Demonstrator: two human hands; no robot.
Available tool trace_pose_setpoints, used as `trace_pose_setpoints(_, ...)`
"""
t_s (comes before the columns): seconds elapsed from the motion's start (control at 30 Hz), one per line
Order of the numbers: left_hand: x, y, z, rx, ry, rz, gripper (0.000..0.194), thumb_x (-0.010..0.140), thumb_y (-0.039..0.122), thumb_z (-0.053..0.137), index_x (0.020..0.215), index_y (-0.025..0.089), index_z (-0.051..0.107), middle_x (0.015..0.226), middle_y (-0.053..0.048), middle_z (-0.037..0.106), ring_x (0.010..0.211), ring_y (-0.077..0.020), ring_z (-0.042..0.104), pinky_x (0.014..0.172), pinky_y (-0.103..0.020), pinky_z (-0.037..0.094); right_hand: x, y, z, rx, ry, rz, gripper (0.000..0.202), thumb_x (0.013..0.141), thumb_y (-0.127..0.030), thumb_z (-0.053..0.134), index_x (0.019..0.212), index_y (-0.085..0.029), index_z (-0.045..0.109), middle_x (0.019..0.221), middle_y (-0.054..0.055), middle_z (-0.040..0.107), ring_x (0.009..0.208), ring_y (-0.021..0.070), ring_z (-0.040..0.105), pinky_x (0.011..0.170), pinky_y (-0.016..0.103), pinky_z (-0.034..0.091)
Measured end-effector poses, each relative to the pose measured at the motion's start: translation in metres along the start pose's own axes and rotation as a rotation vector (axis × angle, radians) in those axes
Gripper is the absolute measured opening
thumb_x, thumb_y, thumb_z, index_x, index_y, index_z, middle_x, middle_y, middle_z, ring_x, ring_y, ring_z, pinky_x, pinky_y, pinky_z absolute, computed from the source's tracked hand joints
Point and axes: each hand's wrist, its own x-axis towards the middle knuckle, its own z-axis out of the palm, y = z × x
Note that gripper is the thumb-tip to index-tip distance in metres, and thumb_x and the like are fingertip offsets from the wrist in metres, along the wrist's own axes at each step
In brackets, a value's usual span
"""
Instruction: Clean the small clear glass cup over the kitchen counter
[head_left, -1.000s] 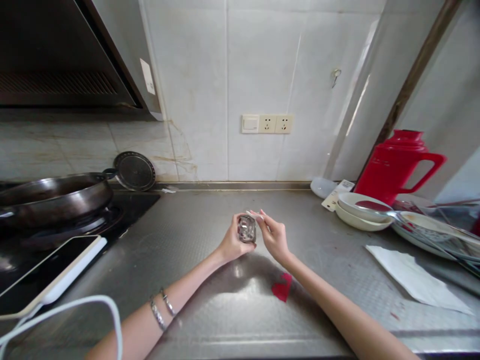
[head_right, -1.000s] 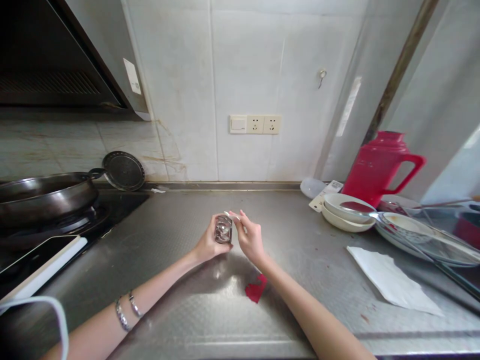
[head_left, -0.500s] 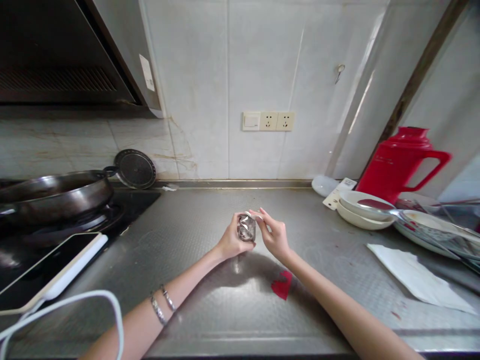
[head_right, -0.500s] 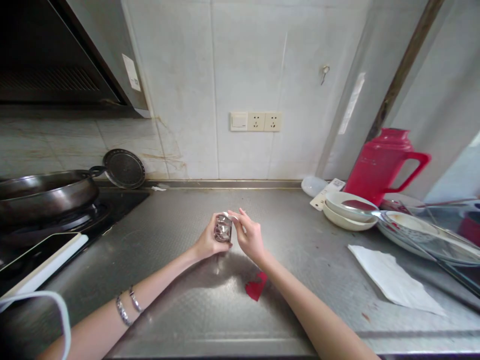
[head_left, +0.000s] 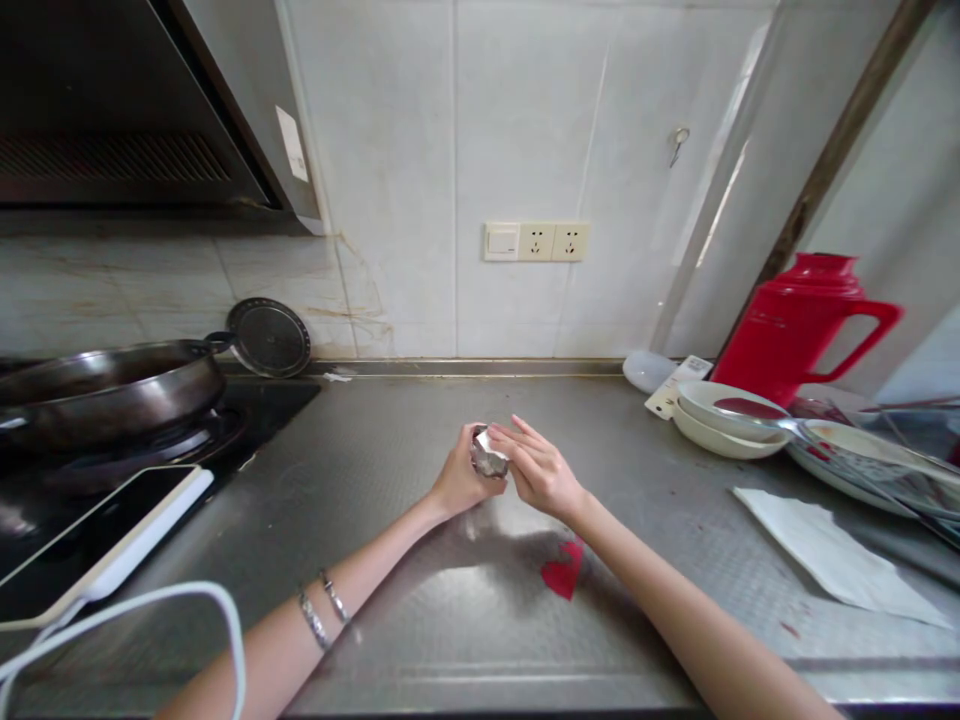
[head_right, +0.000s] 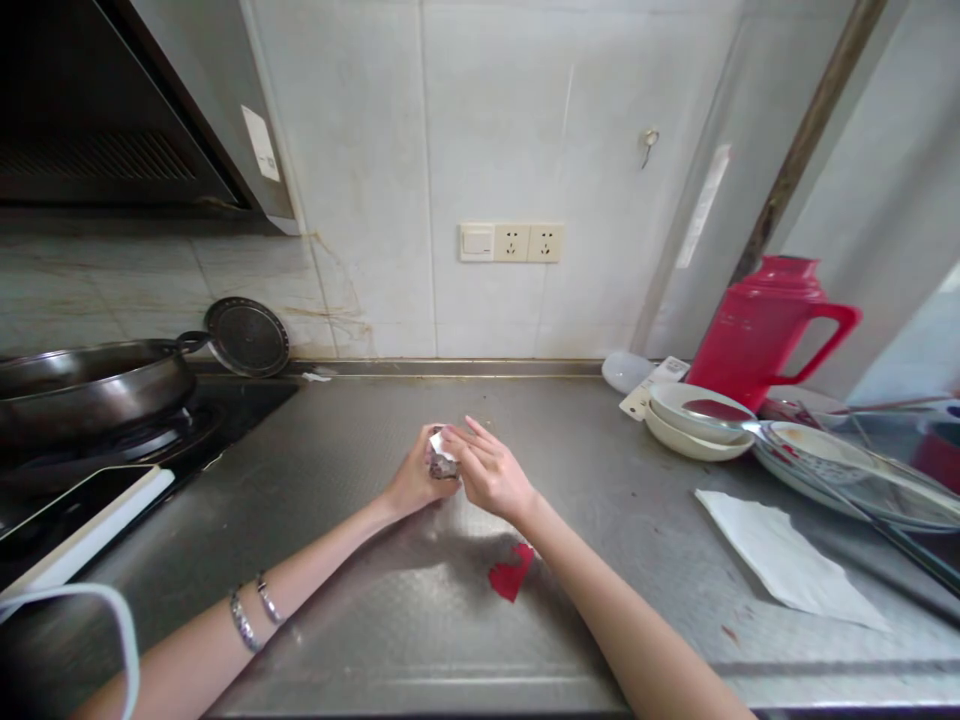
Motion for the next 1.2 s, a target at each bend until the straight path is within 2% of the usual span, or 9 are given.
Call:
trace_pose_setpoints(0.1,-0.002,0.005,0.001,0.036,-0.007,0.008,0.068,0.053,0.009,0.071,0.112,0.018,0.04,0.095,-0.002,0.059,0.077,-0.0142,0.058,0.067,-0.025,0.045,0.0,0.007,-0.004,-0.011,0.028,0.074,0.037,0.09,-0.005,0.037,0.121,-0.017,0.053,0.115,0.015,0.067,0.113,0.021,0.061,0.104,0.051,0.044)
trace_pose_setpoints(0.2,-0.001,0.005,0.001,0.045,-0.01,0.012,0.068,0.053,0.01,0.071,0.113,0.017,0.04,0.094,-0.002,0.059,0.078,-0.0151,0.058,0.068,-0.026,0.046,0.001,0.005,-0.004,-0.011,0.043,0.084,0.038,0.09,-0.005,0.037,0.124,-0.017,0.051,0.115,0.015,0.066,0.113,0.0212,0.061,0.103,0.051,0.046)
trace_pose_setpoints(0.37,0.003,-0.003,-0.002,0.055,-0.016,0.042,0.067,0.054,0.014,0.074,0.11,0.018,0.038,0.097,-0.005,0.061,0.085,-0.0196,0.061,0.075,-0.032,0.049,0.004,-0.011,0.003,0.005,-0.014,-0.031,0.042,0.087,-0.001,0.036,0.126,-0.012,0.049,0.121,0.018,0.063,0.123,0.023,0.052,0.105,0.051,0.043)
trace_pose_setpoints(0.53,0.004,-0.003,-0.004,-0.002,-0.026,0.057,0.066,0.054,0.019,0.075,0.107,0.018,0.036,0.095,-0.006,0.061,0.084,-0.0214,0.061,0.076,-0.035,0.049,0.005,-0.017,0.006,0.002,-0.087,-0.136,0.044,0.086,0.0,0.033,0.125,-0.012,0.05,0.119,0.015,0.065,0.127,0.0205,0.048,0.108,0.045,0.042)
trace_pose_setpoints(0.7,0.003,0.0,0.002,-0.029,-0.032,-0.018,0.065,0.053,0.017,0.074,0.107,0.018,0.038,0.094,-0.003,0.061,0.08,-0.018,0.06,0.069,-0.03,0.048,0.003,0.0,-0.005,-0.033,-0.041,-0.075,0.043,0.087,-0.001,0.033,0.124,-0.014,0.051,0.116,0.015,0.066,0.124,0.0206,0.052,0.107,0.05,0.041)
trace_pose_setpoints(0.83,0.002,0.001,0.004,0.002,-0.009,-0.054,0.065,0.052,0.012,0.073,0.108,0.017,0.041,0.092,-0.001,0.059,0.076,-0.0142,0.058,0.067,-0.026,0.045,-0.002,0.012,-0.008,-0.031,0.035,0.034,0.041,0.089,-0.003,0.038,0.125,-0.017,0.05,0.116,0.015,0.066,0.117,0.0209,0.058,0.105,0.051,0.043)
trace_pose_setpoints(1.07,0.002,-0.001,0.003,-0.023,-0.029,-0.035,0.065,0.053,0.012,0.072,0.109,0.017,0.038,0.092,-0.002,0.06,0.078,-0.0155,0.059,0.069,-0.027,0.046,-0.004,-0.004,0.005,0.059,0.056,0.028,0.046,0.088,-0.002,0.037,0.13,-0.019,0.047,0.121,0.014,0.064,0.121,0.0223,0.054,0.105,0.052,0.043)
trace_pose_setpoints(1.2,0.001,-0.006,0.004,-0.015,-0.034,-0.023,0.068,0.052,0.01,0.071,0.112,0.017,0.038,0.096,-0.004,0.061,0.079,-0.0163,0.059,0.068,-0.026,0.046,-0.005,-0.007,0.012,0.143,0.101,0.122,0.042,0.09,-0.004,0.036,0.125,-0.021,0.052,0.114,0.011,0.067,0.117,0.0209,0.058,0.104,0.051,0.044)
